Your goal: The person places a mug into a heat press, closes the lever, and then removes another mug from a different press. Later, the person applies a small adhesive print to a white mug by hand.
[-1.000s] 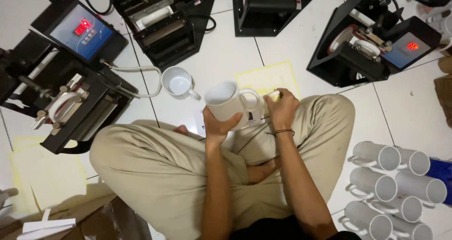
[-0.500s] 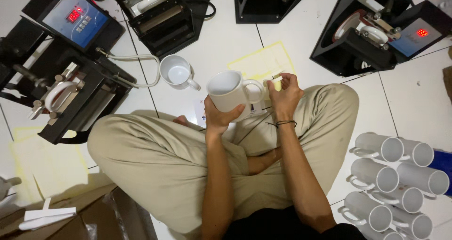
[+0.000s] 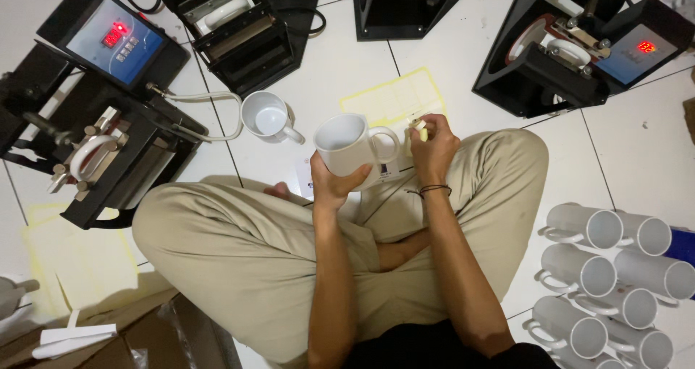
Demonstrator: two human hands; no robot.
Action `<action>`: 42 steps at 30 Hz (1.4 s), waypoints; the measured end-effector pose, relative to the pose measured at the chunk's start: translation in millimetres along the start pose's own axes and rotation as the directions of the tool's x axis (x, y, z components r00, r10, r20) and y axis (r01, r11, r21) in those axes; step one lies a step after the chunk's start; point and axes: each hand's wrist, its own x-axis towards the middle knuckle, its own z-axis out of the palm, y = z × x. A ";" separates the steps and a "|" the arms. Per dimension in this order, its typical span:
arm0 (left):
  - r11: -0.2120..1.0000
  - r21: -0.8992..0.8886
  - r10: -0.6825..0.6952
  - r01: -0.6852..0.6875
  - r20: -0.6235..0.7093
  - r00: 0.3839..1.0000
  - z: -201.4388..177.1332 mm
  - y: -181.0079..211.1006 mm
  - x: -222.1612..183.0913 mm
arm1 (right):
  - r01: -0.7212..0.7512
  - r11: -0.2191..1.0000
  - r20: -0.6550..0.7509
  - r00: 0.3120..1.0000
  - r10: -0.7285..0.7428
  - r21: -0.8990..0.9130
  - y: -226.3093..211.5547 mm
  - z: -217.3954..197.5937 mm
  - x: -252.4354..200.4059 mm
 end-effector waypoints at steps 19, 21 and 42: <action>0.999 0.022 -0.040 0.040 -0.020 0.999 3.9 6.5 1.3 | 0.085 0.990 0.052 0.994 -0.091 0.108 -10.3 -3.5 -6.8; 0.998 0.037 -0.048 0.049 -0.025 0.999 4.5 7.5 0.8 | 0.087 0.989 0.075 0.992 -0.097 0.123 -4.0 0.2 -7.4; 0.993 0.065 -0.096 0.098 -0.047 0.994 1.6 7.5 0.3 | 0.158 0.982 0.097 0.981 -0.168 0.102 3.9 1.5 -6.2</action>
